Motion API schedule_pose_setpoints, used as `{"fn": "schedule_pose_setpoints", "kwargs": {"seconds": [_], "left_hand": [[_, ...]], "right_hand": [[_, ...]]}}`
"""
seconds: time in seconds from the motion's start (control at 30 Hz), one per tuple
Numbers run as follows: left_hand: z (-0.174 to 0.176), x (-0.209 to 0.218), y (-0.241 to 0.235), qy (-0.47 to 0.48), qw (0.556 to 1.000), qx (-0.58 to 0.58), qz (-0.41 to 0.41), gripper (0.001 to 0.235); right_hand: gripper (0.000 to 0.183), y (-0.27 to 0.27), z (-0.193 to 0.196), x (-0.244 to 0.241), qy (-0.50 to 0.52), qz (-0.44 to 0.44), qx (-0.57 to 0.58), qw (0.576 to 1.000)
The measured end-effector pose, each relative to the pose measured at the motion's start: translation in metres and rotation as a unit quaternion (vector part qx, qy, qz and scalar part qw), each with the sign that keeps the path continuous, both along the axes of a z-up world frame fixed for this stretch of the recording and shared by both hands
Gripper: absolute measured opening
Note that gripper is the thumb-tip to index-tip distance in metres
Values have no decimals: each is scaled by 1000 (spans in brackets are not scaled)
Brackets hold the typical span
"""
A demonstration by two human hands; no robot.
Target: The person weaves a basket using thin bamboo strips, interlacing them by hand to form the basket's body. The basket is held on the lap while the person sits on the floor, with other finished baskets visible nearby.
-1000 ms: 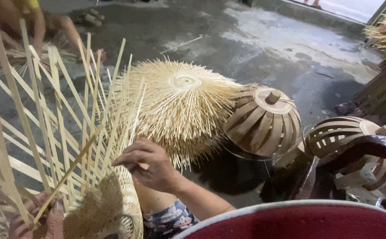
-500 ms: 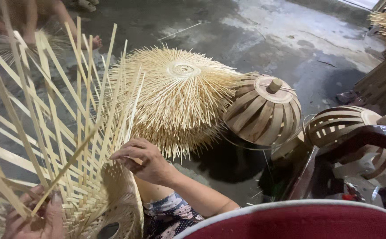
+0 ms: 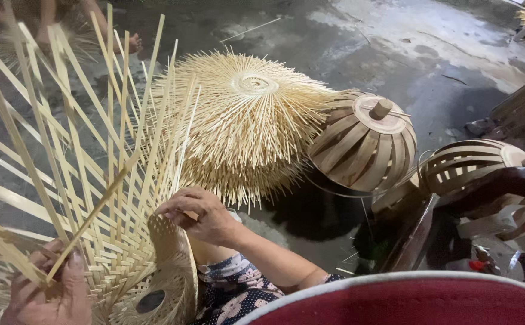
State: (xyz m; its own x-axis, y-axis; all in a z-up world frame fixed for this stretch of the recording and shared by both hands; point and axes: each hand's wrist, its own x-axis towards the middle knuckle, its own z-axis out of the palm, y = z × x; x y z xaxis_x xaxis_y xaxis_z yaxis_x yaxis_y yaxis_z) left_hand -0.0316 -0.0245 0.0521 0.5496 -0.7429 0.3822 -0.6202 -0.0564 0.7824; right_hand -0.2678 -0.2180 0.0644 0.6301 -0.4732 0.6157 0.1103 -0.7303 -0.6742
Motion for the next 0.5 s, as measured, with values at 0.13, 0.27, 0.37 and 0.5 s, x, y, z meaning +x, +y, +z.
{"fn": "schedule_pose_setpoints", "kwargs": {"seconds": [0.13,0.27,0.37,0.5], "left_hand": [[-6,4,-1,-3,1000,1,-6,34],[-13,14,1,-5,1000,4,-21,36],[-16,22,0,-6,999,7,-36,37],[-24,19,-1,7,1000,9,-8,39]], "right_hand": [[40,2,-7,0,14,-3,-12,1000],[43,3,-8,-1,4,-7,-17,1000],[43,4,-7,-4,11,-1,-3,1000],[43,3,-7,-3,7,10,21,1000]]}}
